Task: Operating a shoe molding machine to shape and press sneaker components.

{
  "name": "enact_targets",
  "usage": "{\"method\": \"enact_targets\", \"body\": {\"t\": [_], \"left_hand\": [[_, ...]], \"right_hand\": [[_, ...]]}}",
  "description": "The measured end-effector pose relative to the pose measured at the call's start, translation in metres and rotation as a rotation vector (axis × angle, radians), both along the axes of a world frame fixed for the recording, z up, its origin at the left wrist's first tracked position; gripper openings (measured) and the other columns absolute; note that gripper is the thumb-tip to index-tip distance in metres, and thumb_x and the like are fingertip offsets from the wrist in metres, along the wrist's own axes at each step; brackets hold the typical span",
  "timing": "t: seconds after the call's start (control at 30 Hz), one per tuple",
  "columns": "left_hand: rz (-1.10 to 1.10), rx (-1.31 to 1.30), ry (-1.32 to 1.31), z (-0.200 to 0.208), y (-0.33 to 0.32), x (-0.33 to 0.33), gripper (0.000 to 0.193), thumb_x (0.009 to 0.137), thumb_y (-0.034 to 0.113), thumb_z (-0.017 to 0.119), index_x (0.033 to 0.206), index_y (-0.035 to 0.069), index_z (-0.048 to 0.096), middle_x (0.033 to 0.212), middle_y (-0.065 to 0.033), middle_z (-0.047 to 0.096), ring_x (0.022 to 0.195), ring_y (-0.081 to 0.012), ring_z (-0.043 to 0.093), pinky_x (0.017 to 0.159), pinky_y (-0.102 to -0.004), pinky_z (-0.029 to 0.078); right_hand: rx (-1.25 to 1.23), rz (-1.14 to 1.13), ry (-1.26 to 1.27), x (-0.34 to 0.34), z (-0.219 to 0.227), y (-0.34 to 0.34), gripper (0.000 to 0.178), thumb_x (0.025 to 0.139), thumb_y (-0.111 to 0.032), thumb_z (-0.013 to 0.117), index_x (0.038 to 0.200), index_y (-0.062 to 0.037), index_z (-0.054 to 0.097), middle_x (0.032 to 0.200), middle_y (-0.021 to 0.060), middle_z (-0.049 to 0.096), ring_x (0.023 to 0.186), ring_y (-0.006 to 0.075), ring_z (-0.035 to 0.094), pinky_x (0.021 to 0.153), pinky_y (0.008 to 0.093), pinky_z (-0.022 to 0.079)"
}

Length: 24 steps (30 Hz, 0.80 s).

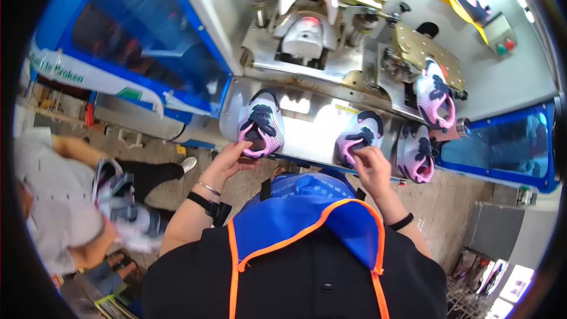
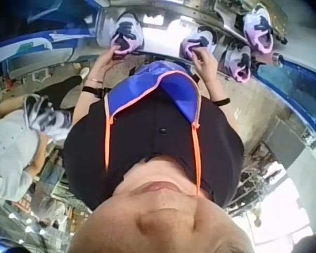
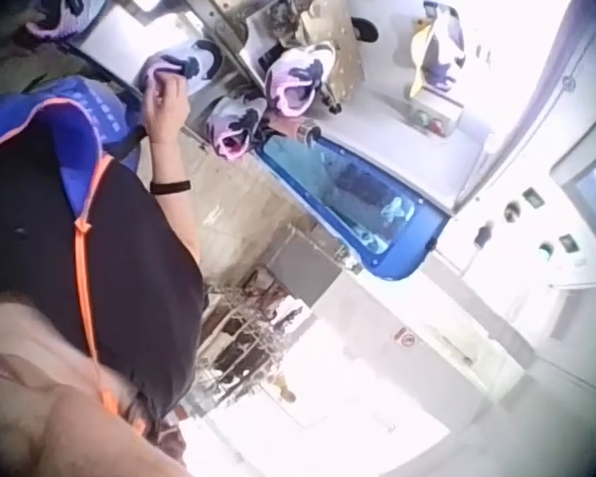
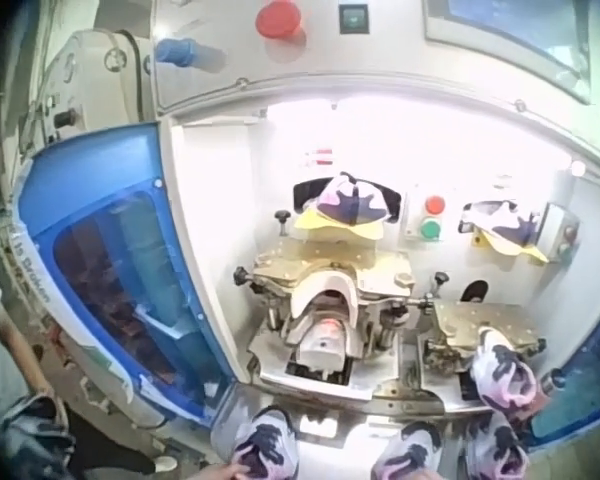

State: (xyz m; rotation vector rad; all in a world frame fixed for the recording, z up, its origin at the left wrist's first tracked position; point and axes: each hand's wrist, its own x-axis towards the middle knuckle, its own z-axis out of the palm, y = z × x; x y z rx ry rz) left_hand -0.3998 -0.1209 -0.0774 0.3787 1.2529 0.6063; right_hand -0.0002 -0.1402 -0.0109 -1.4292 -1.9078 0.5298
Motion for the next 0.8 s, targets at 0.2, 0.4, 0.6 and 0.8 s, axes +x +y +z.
{"method": "enact_targets", "body": {"t": [0.2, 0.4, 0.6, 0.8], "left_hand": [[-0.255, -0.003, -0.067, 0.060, 0.027, 0.087, 0.049, 0.094, 0.039, 0.059, 0.123, 0.000, 0.055, 0.102, -0.0182, 0.069, 0.081, -0.0312, 0.072, 0.069, -0.0371, 0.061], [-0.687, 0.063, -0.159, 0.108, 0.052, 0.187, 0.057, 0.096, 0.049, 0.056, 0.127, 0.001, 0.051, 0.102, -0.0209, 0.069, 0.085, -0.0309, 0.072, 0.070, -0.0363, 0.061], [-0.975, 0.162, -0.187, 0.109, 0.075, 0.229, 0.050, 0.100, 0.047, 0.049, 0.129, 0.006, 0.051, 0.111, -0.0162, 0.068, 0.097, -0.0255, 0.069, 0.079, -0.0339, 0.055], [-1.032, 0.214, -0.156, 0.097, 0.076, 0.266, 0.045, 0.100, 0.045, 0.051, 0.124, 0.007, 0.054, 0.112, -0.0151, 0.068, 0.095, -0.0222, 0.068, 0.080, -0.0344, 0.054]], "right_hand": [[0.110, 0.449, -0.053, -0.048, 0.031, 0.022, 0.043, 0.078, -0.026, 0.078, 0.114, -0.0089, 0.062, 0.107, 0.0073, 0.066, 0.088, 0.0252, 0.069, 0.070, 0.0336, 0.056], [0.061, 0.082, -0.312, -0.009, 0.073, -0.011, 0.039, 0.077, -0.039, 0.077, 0.101, -0.0122, 0.064, 0.084, 0.0038, 0.059, 0.072, 0.0239, 0.065, 0.060, 0.0356, 0.051], [0.024, -0.155, -0.416, 0.112, 0.118, -0.081, 0.028, 0.072, -0.024, 0.079, 0.089, -0.0101, 0.061, 0.094, 0.0036, 0.063, 0.086, 0.0249, 0.063, 0.069, 0.0361, 0.051], [-0.071, -0.268, -0.450, 0.194, 0.112, -0.085, 0.029, 0.073, -0.020, 0.077, 0.094, -0.0098, 0.061, 0.100, 0.0056, 0.063, 0.089, 0.0280, 0.061, 0.074, 0.0384, 0.051]]}}
